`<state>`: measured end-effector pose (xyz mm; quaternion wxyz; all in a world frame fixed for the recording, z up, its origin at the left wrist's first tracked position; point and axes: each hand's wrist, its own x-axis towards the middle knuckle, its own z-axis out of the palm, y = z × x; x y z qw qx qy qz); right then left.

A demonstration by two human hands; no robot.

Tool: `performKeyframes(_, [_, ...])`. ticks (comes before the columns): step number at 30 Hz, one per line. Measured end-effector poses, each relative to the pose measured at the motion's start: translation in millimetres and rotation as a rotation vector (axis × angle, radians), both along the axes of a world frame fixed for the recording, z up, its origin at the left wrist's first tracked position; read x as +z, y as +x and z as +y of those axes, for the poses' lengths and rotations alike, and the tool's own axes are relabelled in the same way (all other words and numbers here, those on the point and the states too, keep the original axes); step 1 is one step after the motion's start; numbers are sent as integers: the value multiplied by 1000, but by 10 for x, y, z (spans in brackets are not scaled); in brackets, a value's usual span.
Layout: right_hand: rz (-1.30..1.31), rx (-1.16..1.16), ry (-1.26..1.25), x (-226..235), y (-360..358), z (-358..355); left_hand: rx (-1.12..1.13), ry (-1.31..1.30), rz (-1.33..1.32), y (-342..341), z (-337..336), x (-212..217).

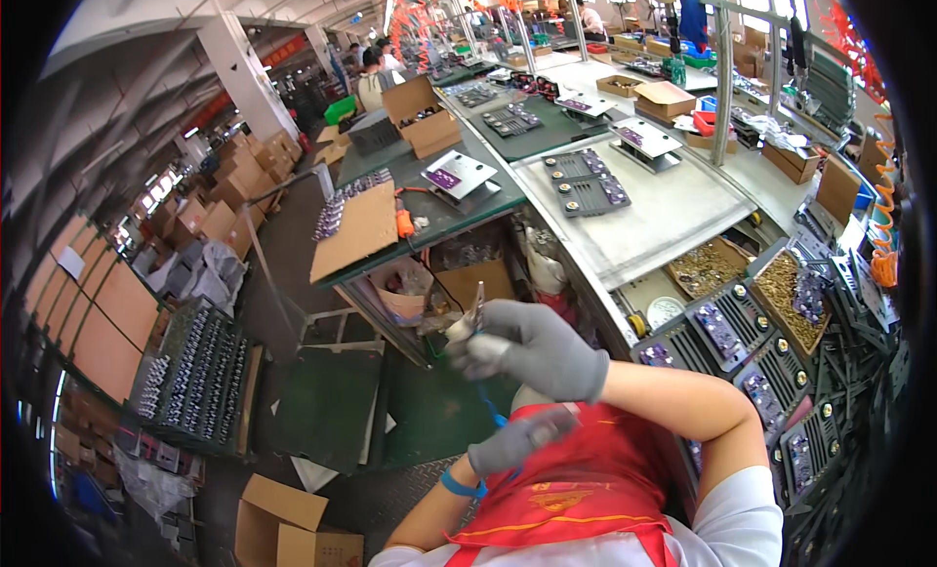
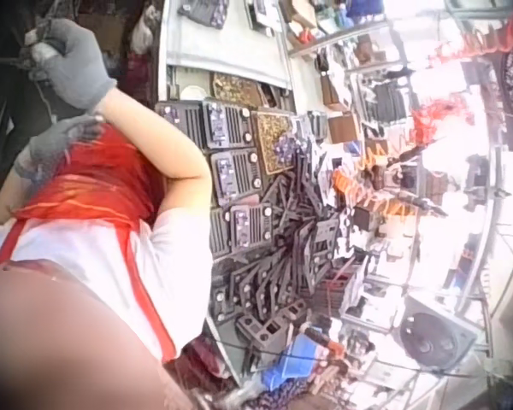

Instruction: Assembling electronic components and circuit boards into metal panels using a power drill and screws.

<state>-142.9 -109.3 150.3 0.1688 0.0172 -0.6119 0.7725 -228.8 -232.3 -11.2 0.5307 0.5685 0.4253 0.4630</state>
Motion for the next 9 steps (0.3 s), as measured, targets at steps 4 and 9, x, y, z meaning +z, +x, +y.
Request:
performKeyframes(4, [-4,325,-274,429,223,-164,735,262,220,-1280,-127,-507])
performKeyframes(9, [-192,63,-557,-383,-134,674,1034,596,-690,-1990,-793,359])
